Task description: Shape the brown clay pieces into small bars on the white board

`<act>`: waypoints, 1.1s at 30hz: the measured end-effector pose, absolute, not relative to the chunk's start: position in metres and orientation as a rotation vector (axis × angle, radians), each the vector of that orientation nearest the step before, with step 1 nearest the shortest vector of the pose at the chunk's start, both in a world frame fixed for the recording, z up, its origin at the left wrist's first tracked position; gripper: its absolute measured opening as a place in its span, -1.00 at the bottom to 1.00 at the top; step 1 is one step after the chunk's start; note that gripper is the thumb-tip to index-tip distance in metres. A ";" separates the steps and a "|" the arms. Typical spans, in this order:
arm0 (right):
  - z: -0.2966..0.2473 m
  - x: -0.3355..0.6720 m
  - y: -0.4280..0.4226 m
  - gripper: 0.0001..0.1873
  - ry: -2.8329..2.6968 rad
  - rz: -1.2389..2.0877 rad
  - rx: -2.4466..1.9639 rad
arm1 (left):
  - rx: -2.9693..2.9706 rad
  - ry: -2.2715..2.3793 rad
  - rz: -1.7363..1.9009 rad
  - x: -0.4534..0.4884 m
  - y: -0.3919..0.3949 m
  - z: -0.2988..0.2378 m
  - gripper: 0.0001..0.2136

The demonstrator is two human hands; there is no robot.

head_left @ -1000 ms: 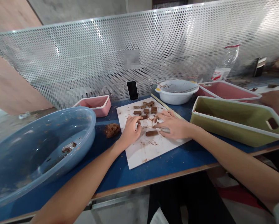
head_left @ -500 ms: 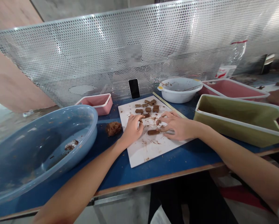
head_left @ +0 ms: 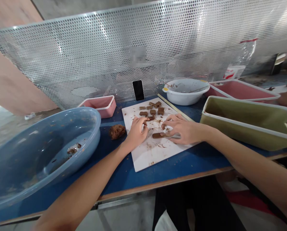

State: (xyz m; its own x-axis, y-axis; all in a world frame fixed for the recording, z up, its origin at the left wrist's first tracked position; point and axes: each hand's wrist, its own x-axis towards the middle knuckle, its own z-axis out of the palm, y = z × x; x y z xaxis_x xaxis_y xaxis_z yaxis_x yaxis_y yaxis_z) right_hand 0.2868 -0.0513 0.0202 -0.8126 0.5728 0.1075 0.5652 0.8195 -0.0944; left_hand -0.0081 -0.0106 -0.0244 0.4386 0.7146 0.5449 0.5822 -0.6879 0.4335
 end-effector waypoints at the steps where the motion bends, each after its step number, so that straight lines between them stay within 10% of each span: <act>1: 0.020 0.287 -0.051 -0.67 -2.862 0.096 -0.896 | 2.508 1.141 1.083 -0.008 -0.011 -0.024 -0.67; 33: 0.008 0.293 -0.045 -0.62 -2.788 -0.353 -0.876 | 2.516 1.118 1.107 -0.008 -0.009 -0.025 -0.67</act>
